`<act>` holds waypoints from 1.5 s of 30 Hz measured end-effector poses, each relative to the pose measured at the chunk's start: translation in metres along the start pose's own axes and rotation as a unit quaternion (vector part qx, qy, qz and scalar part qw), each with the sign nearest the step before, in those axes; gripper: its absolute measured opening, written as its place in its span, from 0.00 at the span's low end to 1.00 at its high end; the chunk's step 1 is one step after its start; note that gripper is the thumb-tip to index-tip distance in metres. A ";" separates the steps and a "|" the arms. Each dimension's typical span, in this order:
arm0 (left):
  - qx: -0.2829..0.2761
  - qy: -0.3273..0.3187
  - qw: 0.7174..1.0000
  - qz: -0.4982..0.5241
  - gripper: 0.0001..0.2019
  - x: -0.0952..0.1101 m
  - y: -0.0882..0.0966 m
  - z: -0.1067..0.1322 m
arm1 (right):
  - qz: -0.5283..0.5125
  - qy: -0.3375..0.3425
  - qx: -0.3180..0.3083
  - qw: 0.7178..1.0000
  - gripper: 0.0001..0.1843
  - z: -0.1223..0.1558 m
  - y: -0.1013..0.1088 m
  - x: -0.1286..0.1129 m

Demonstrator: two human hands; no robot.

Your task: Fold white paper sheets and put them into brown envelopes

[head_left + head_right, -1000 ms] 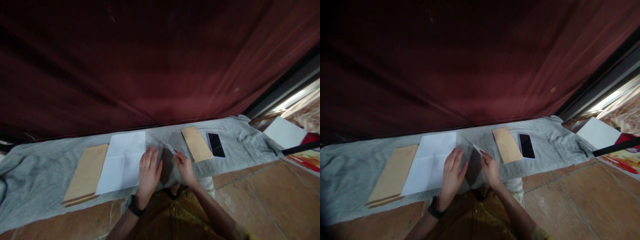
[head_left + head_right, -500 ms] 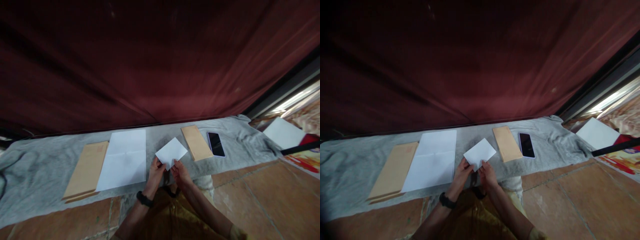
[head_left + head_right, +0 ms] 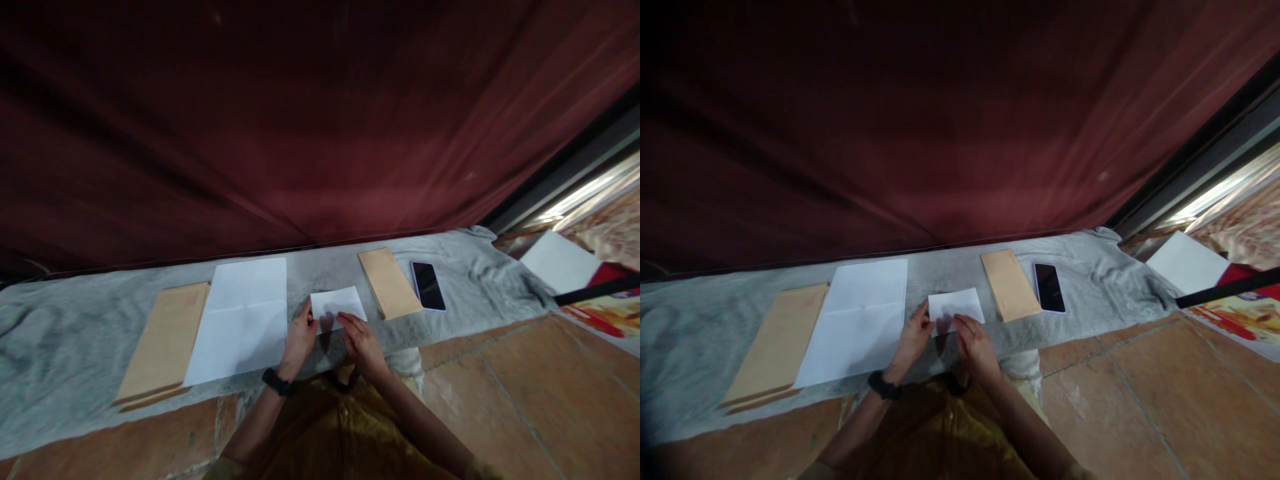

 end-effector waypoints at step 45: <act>0.007 -0.221 0.884 -0.413 0.30 0.038 -0.031 0.015 | 0.271 -0.029 0.085 0.958 0.28 -0.008 -0.001 0.021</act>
Point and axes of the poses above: each hand's wrist, its own z-axis away from the middle knuckle, its own y-axis out of the back of the hand, x = y × z, the point moved 9 cm from there along -z, towards the middle knuckle, and after that the axes turned 8 degrees about -y, right-handed, at the moved point
